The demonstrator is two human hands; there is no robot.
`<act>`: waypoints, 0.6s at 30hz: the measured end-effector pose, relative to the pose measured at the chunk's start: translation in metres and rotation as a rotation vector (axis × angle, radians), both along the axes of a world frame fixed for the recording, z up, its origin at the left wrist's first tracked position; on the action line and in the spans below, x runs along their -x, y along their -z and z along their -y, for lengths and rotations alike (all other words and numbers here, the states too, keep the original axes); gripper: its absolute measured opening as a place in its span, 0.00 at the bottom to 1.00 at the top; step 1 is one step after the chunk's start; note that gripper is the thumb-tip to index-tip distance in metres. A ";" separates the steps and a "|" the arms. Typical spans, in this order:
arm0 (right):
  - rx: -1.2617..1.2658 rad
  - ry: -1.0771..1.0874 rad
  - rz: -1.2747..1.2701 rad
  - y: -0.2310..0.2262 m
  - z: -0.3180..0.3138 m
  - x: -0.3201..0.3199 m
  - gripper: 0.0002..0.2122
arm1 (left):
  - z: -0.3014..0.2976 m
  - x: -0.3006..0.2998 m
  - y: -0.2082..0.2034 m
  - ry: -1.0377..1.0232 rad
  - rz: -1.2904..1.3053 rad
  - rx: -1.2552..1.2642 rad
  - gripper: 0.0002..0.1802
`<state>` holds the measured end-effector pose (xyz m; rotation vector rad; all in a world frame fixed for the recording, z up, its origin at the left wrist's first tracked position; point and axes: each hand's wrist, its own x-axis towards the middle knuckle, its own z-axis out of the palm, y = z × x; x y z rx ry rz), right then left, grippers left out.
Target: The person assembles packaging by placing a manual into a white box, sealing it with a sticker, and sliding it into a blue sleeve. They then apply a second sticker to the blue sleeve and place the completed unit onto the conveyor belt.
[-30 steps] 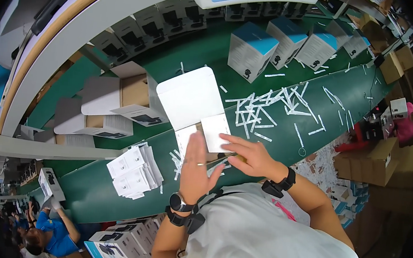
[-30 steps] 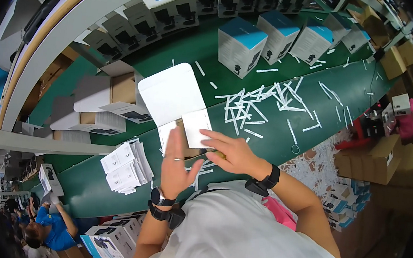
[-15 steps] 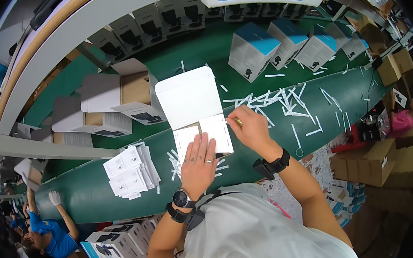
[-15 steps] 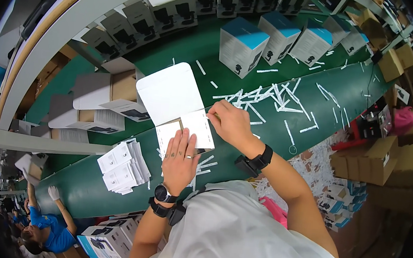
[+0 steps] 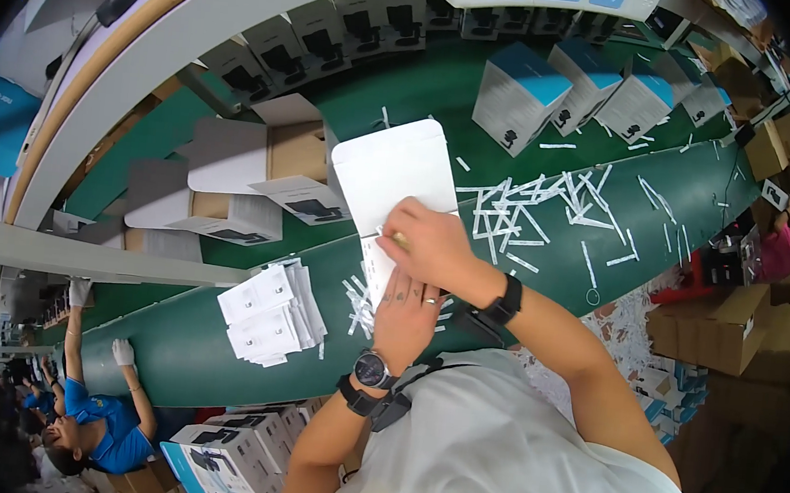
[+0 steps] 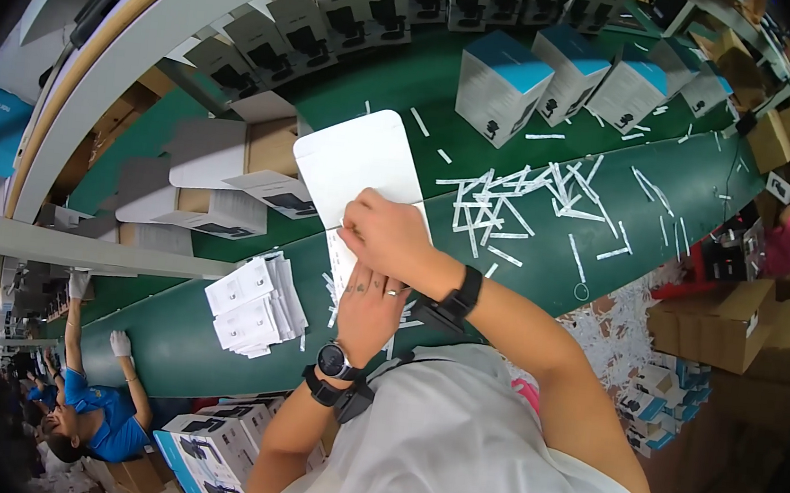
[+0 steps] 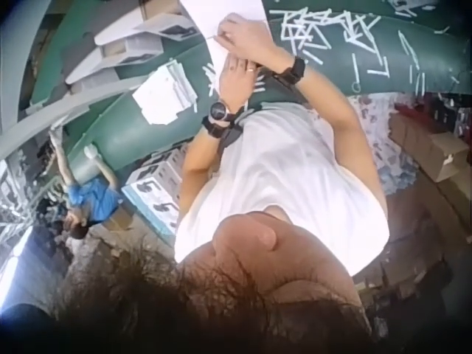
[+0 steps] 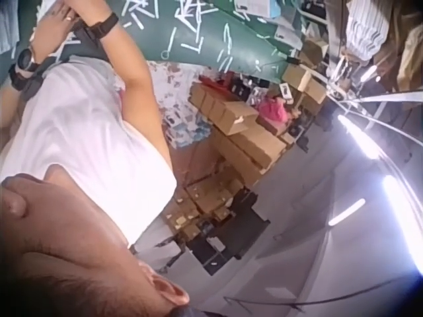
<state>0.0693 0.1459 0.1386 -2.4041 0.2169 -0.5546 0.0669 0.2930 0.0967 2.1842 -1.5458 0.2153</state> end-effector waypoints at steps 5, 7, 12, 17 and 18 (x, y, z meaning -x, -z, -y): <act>0.171 -0.079 -0.013 0.011 -0.013 -0.017 0.10 | -0.001 -0.001 -0.001 -0.031 -0.027 0.028 0.18; 0.041 -0.098 -0.087 0.009 -0.013 -0.018 0.10 | -0.001 -0.002 -0.004 -0.017 -0.036 -0.025 0.13; -0.104 -0.211 -0.033 0.012 -0.020 -0.023 0.10 | -0.008 0.001 0.005 -0.021 -0.099 -0.118 0.16; -0.717 -0.296 0.116 -0.017 0.023 -0.008 0.11 | -0.007 0.000 0.000 -0.072 -0.006 -0.080 0.28; -0.852 -0.177 0.191 -0.027 0.044 0.000 0.11 | -0.006 -0.003 -0.008 -0.003 -0.013 -0.055 0.31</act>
